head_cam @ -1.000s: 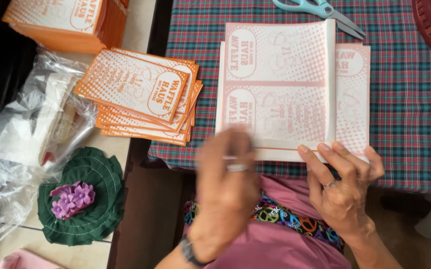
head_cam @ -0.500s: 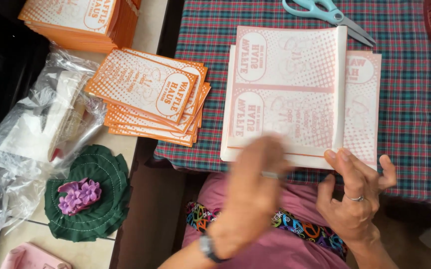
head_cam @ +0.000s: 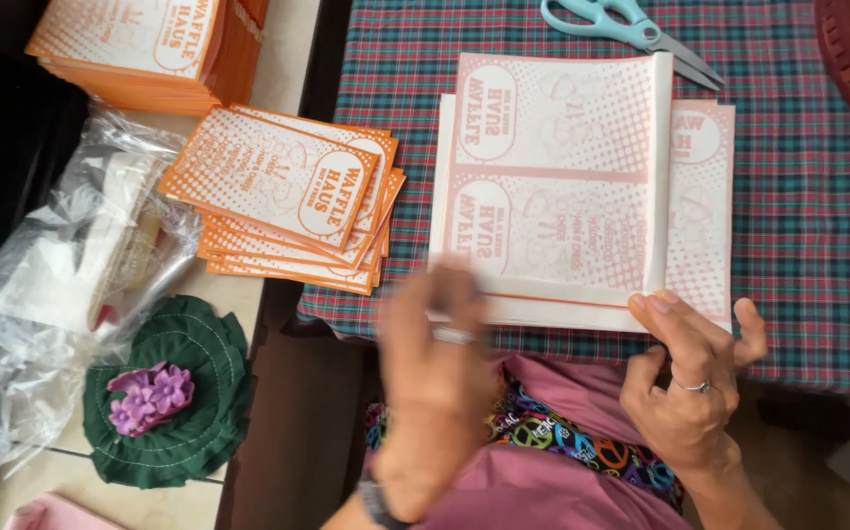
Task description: Folding printed paper sheets and using a pressing tool to secure adhesive seams for bag assembly.
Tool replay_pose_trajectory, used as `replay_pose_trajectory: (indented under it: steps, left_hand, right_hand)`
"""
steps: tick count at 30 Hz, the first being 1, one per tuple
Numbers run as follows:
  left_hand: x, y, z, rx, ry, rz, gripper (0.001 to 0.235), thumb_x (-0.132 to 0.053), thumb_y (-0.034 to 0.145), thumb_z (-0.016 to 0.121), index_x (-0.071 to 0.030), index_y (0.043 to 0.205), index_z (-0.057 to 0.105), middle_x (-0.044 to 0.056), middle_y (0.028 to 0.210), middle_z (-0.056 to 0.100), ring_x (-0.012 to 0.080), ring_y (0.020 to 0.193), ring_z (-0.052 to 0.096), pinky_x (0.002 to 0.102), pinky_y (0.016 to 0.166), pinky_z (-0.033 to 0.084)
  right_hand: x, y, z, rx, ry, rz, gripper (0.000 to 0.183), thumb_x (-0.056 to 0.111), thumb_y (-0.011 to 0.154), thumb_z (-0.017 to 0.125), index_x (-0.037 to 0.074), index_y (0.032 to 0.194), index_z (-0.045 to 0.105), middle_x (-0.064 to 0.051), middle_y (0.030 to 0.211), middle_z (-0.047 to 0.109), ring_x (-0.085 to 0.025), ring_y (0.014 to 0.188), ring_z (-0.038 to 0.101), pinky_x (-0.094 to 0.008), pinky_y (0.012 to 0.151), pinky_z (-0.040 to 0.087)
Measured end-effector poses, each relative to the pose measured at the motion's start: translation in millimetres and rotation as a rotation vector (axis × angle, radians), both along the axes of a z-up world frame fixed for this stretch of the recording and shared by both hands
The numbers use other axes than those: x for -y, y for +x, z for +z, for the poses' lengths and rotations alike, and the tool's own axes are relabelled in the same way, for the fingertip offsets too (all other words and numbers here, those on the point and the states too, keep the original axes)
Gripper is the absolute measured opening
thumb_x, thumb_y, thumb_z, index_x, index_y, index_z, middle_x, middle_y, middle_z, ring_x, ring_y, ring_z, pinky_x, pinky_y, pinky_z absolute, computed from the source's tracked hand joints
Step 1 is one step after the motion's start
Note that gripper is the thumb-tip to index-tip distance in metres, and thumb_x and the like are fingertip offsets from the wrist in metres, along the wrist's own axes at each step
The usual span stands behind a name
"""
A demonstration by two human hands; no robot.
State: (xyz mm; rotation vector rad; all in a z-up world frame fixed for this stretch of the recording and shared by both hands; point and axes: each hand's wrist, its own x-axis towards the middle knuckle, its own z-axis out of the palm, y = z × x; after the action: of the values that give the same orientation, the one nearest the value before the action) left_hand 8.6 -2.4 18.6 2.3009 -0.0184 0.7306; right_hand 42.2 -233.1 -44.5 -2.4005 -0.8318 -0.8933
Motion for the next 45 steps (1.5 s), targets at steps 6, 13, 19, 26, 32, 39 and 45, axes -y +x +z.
replay_pose_trajectory:
  steps: [6,13,19,26,32,39,45]
  left_hand:
    - [54,19,-16,0.11,-0.027,-0.334,0.025,0.002,0.107,0.05,0.02,0.124,0.054,0.026,0.114,0.055,0.0435,0.097,0.051,0.053,0.081,0.043]
    - [-34,3,-20,0.055,0.368,0.141,0.032,-0.001,0.103,0.067,0.007,0.132,0.056,0.025,0.12,0.058,0.0401,0.098,0.058,0.055,0.087,0.046]
    - [60,17,-8,-0.07,-0.376,-0.411,0.006,-0.002,0.098,0.045,0.002,0.094,0.048,0.017,0.091,0.052,0.0356,0.08,0.044,0.05,0.075,0.033]
    - [-7,14,-23,0.102,0.145,-0.135,0.021,0.009,0.094,0.053,0.012,0.115,0.054,0.024,0.112,0.056,0.0409,0.092,0.052,0.052,0.083,0.044]
    - [-31,9,2,0.037,0.228,0.148,0.029,-0.001,0.106,0.055,0.007,0.134,0.054,0.023,0.118,0.055,0.0389,0.099,0.053,0.05,0.09,0.044]
    - [56,24,-11,-0.006,-0.025,-0.554,0.047,0.008,0.101,0.036,0.007,0.148,0.031,0.042,0.152,0.035,0.0586,0.133,0.047,0.059,0.118,0.04]
    - [39,11,-17,0.172,0.138,-0.314,0.034,-0.008,0.105,0.061,0.007,0.133,0.05,0.031,0.138,0.055,0.0507,0.129,0.057,0.063,0.112,0.049]
  right_hand:
    - [3,0,3,-0.008,-0.017,-0.011,0.056,-0.038,0.083,0.05,-0.008,0.129,0.058,-0.02,0.117,0.077,-0.028,0.109,0.075,-0.054,0.131,0.02]
    - [1,1,-1,0.0,-0.002,-0.002,0.06,-0.04,0.078,0.052,-0.005,0.127,0.058,-0.019,0.114,0.077,-0.029,0.11,0.074,-0.054,0.131,0.021]
    - [2,1,2,-0.024,0.014,0.009,0.055,-0.035,0.081,0.047,-0.008,0.127,0.059,-0.021,0.116,0.077,-0.028,0.11,0.074,-0.054,0.131,0.022]
    - [4,4,1,-0.014,0.005,0.021,0.059,-0.04,0.08,0.05,-0.006,0.127,0.059,-0.018,0.114,0.078,-0.029,0.111,0.075,-0.052,0.132,0.018]
    - [-1,3,7,-0.056,0.066,0.03,0.059,-0.035,0.082,0.049,-0.005,0.133,0.058,-0.015,0.112,0.078,-0.027,0.114,0.071,-0.051,0.133,0.017]
    - [1,-1,30,-0.218,0.101,0.095,0.041,0.022,0.104,0.046,-0.006,0.13,0.061,-0.017,0.123,0.071,-0.029,0.12,0.064,-0.051,0.133,0.011]
    - [-8,4,29,-0.108,0.021,0.062,0.032,0.03,0.101,0.065,0.009,0.124,0.074,-0.018,0.131,0.066,-0.03,0.113,0.066,-0.052,0.13,0.011]
